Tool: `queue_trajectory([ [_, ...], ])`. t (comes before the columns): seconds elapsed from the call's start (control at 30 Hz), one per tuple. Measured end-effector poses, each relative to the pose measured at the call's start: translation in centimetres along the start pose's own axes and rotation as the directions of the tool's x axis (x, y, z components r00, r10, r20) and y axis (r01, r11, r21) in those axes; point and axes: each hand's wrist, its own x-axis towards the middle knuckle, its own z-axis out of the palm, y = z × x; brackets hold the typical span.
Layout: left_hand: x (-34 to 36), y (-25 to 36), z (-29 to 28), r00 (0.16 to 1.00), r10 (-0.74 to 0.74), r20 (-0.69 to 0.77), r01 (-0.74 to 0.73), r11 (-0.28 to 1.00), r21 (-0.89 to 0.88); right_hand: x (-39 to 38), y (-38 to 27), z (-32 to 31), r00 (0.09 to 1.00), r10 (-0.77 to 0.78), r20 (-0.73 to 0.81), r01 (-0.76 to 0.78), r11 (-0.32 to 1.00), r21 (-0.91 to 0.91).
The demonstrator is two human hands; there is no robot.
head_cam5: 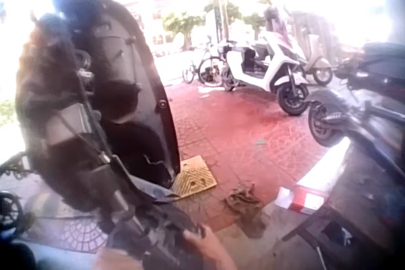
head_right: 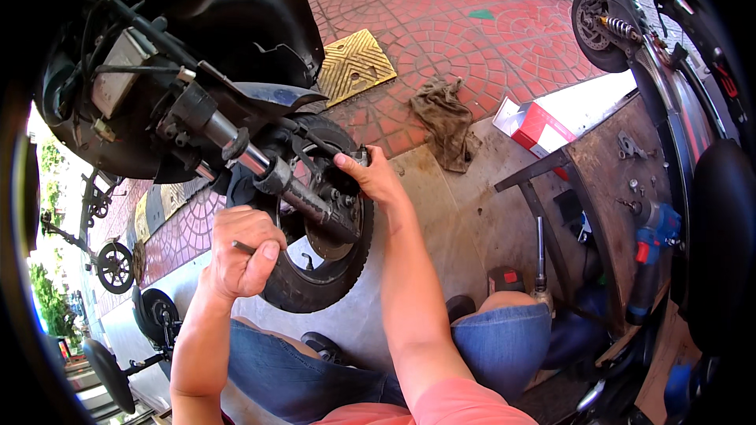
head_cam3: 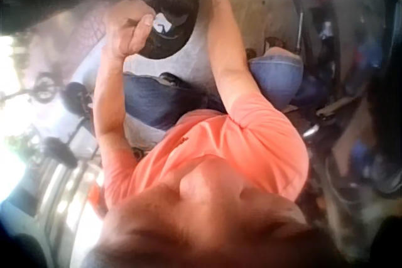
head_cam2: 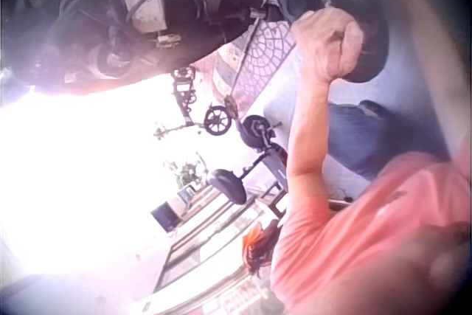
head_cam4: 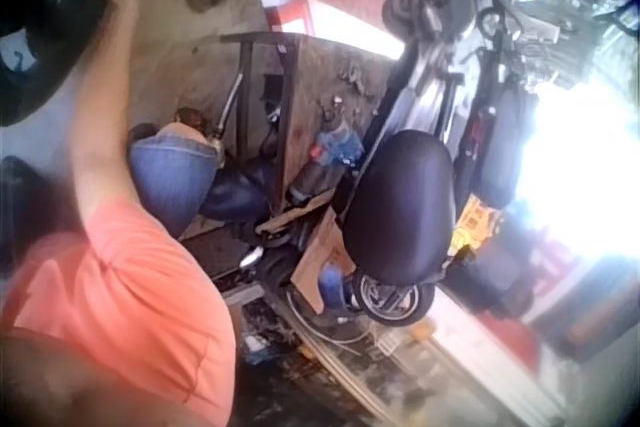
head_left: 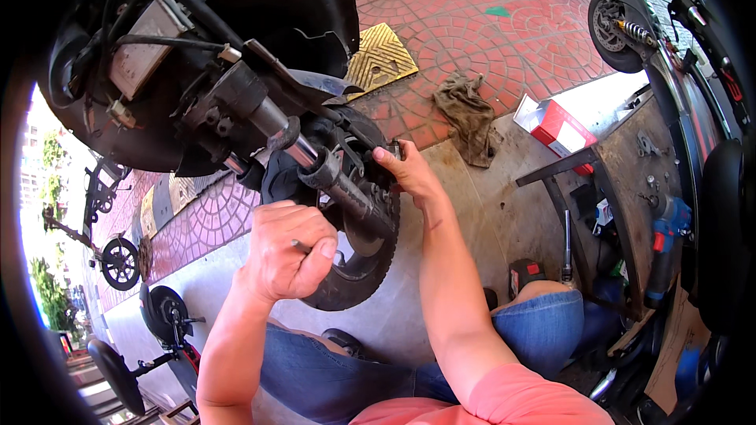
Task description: The person uses a power drill to unscrew bolts from the front wheel of a motorcycle and removes a metal component by hand.
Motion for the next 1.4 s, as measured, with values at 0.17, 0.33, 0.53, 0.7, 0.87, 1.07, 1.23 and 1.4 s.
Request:
queue_trajectory([
  [0.17,-0.7,-1.1,0.4,0.999,0.033,-0.010,-0.033,0.999,0.037,0.6,2.0,1.2,0.995,-0.083,-0.060,0.092,0.981,0.169],
  [0.33,-0.1,-1.5,-0.2,0.998,0.016,0.068,-0.017,1.000,0.026,-0.6,0.4,2.7,0.981,0.001,-0.195,0.067,0.937,0.342],
  [0.53,-0.5,-1.8,-1.0,0.984,-0.023,0.178,0.019,1.000,0.022,0.3,2.3,3.3,0.957,-0.052,-0.284,0.136,0.950,0.282],
  [0.7,-0.2,-2.0,-0.8,0.989,-0.016,0.150,0.010,0.999,0.041,0.5,2.9,2.8,0.945,-0.157,-0.287,0.208,0.966,0.155],
  [0.87,-0.4,-2.0,-0.9,0.987,-0.023,0.157,0.016,0.999,0.045,0.6,2.7,2.3,0.916,-0.336,-0.220,0.360,0.930,0.079],
  [1.07,0.2,-1.9,-1.2,0.979,-0.025,0.204,0.018,0.999,0.034,1.9,3.4,2.3,0.913,-0.207,-0.351,0.254,0.963,0.094],
  [1.23,-1.4,-1.5,-1.4,0.980,-0.005,0.200,-0.004,0.999,0.043,5.1,-12.5,-5.4,0.611,-0.676,-0.412,0.637,0.729,-0.251],
  [1.4,-0.4,-1.9,-0.8,0.994,0.014,0.109,-0.014,1.000,-0.005,5.9,-16.3,-9.1,0.745,-0.649,-0.155,0.400,0.620,-0.675],
])
